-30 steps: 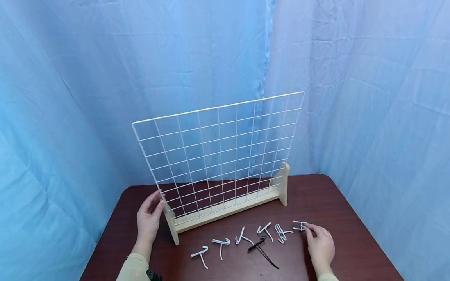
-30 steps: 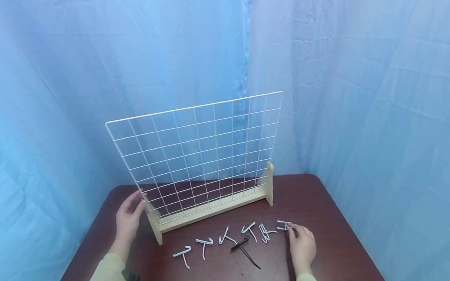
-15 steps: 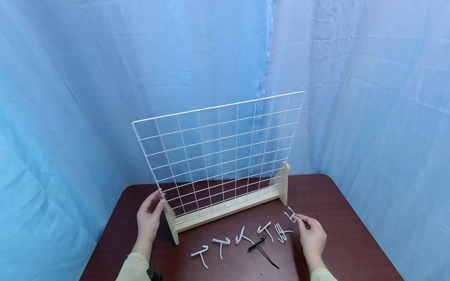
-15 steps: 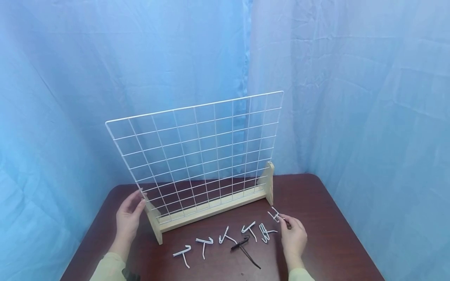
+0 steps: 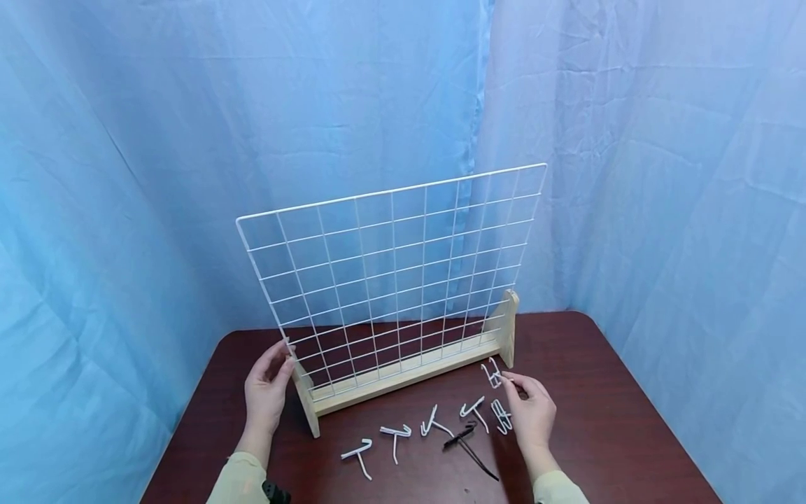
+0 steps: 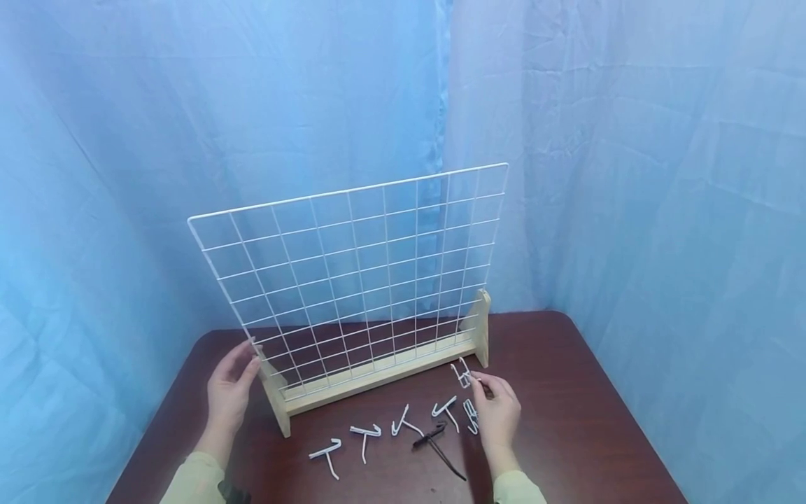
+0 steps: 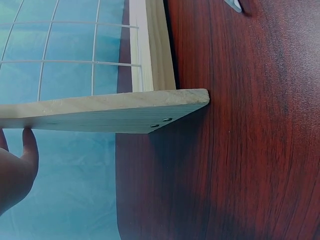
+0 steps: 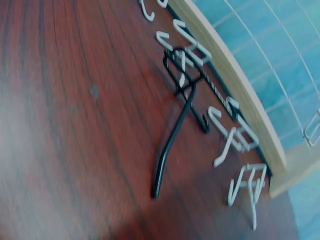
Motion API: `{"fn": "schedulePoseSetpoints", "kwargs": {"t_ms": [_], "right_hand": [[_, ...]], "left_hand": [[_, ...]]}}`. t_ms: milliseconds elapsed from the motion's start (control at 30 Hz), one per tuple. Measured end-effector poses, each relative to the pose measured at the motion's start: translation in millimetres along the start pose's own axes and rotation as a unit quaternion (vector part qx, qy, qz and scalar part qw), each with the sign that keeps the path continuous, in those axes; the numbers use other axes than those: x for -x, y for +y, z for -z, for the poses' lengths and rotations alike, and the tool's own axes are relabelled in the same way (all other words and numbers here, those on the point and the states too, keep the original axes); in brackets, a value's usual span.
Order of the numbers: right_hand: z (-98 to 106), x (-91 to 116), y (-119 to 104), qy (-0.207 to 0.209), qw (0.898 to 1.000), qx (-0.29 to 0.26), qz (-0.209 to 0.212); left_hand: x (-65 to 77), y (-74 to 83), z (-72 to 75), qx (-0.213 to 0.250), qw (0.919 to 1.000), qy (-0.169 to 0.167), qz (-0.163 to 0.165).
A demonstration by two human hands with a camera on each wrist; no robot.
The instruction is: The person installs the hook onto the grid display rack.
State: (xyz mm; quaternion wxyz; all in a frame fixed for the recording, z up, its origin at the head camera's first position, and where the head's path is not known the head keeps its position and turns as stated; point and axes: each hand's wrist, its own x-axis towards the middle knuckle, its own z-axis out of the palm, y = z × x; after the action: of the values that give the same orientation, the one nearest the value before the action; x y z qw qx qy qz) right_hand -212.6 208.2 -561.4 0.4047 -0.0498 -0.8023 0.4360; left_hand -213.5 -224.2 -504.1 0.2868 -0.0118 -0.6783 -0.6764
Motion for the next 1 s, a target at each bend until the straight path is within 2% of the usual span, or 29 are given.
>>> {"fn": "schedulePoseSetpoints", "kwargs": {"t_ms": [167, 400, 467, 733, 1000], "right_hand": [[-11, 0, -18, -0.012, 0.999, -0.038, 0.010], [-26, 5, -38, -0.032, 0.997, -0.070, 0.021], [-30, 8, -42, -0.036, 0.996, -0.079, 0.027], [-46, 16, -59, -0.043, 0.993, -0.103, 0.041], [-56, 18, -80, -0.057, 0.990, -0.122, 0.044]], "left_hand": [[-0.2, 0.6, -0.4, 0.004, 1.0000, 0.000, -0.005], [2.8, 25.0, -5.0, -0.003, 1.0000, -0.001, 0.003], [3.0, 26.7, -5.4, -0.001, 1.0000, -0.002, 0.002], [0.8, 2.1, -0.5, -0.001, 1.0000, 0.001, -0.001], [1.0, 0.7, -0.2, 0.003, 1.0000, -0.001, -0.004]]}}
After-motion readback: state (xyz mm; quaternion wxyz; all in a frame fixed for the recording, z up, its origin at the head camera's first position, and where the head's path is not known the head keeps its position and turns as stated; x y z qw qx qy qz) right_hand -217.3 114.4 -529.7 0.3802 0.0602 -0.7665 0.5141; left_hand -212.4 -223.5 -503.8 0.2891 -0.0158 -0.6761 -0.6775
